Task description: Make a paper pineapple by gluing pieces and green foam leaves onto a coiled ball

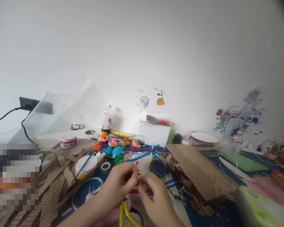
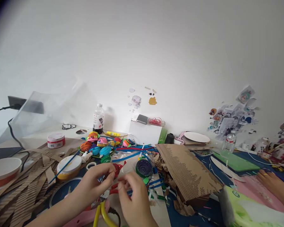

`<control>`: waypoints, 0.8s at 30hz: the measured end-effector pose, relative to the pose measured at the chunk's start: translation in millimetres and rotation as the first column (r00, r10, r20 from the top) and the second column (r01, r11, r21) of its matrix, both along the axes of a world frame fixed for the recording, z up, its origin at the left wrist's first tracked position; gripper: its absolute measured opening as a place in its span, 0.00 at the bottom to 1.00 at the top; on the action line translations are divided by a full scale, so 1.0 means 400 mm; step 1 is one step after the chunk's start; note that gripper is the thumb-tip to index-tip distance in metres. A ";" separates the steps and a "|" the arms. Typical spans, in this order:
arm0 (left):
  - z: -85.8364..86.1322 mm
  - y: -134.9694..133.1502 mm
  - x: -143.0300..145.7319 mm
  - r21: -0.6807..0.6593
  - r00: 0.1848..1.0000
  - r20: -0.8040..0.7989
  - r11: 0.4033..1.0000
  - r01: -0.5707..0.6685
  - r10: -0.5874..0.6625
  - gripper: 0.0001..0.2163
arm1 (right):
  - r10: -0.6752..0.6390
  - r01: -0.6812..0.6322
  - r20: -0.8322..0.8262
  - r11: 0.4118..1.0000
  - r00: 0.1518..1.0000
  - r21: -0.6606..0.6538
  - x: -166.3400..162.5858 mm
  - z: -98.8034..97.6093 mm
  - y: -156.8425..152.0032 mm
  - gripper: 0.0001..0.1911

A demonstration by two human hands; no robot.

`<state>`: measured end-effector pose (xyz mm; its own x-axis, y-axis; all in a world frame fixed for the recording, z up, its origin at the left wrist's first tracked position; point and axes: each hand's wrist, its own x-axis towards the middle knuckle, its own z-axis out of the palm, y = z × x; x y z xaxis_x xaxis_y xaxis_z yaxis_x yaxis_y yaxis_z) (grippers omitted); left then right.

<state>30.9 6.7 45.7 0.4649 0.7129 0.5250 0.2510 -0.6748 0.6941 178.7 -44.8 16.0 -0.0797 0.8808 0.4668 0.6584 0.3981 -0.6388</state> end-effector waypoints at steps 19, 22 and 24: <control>0.057 -0.055 -0.079 0.112 0.870 -0.427 0.970 -0.218 0.245 0.13 | -0.080 0.081 0.161 0.997 0.984 0.000 -0.018 -0.053 0.015 0.08; -0.002 -0.128 -0.126 0.203 0.688 -0.574 0.891 -0.406 0.444 0.13 | -0.127 0.097 0.307 0.989 0.943 0.110 -0.037 -0.066 0.017 0.09; -0.066 -0.171 -0.148 0.217 0.633 -0.617 0.874 -0.434 0.467 0.15 | -0.135 0.084 0.320 0.982 0.938 0.167 -0.045 -0.074 0.022 0.10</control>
